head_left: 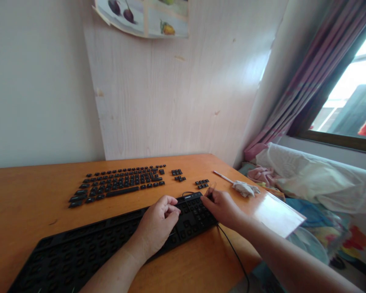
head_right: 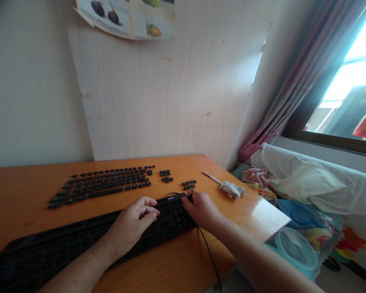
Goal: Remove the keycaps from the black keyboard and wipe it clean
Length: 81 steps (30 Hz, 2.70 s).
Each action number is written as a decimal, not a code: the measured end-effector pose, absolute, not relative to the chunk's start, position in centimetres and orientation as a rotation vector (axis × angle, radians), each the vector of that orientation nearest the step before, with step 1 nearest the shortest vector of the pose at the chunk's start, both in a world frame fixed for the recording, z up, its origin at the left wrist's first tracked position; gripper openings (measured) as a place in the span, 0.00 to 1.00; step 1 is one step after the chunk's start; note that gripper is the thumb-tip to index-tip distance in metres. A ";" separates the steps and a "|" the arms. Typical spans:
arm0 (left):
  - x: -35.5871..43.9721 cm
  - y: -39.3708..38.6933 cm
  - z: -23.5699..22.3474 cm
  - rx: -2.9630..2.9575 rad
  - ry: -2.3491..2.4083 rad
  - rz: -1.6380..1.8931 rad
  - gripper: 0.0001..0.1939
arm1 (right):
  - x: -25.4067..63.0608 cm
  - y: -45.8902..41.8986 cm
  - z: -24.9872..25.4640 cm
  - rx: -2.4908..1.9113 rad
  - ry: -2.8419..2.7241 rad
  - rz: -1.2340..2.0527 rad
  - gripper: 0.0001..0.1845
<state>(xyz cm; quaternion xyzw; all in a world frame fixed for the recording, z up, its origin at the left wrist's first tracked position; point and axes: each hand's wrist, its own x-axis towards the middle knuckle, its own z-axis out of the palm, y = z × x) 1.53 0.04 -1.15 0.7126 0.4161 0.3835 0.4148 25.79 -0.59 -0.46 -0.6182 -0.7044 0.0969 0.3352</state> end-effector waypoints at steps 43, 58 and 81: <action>1.8 -0.6 -0.6 1.753 1.024 0.953 0.23 | 21.5 -2.0 0.7 -1.203 -1.240 0.903 0.19; 2.2 -0.4 -1.3 1.684 0.916 1.033 0.13 | 17.9 -2.5 0.9 -1.114 -1.421 0.871 0.17; 1.9 -0.2 -1.5 1.799 1.019 1.019 0.16 | 18.6 -2.5 0.7 -1.360 -1.795 0.554 0.05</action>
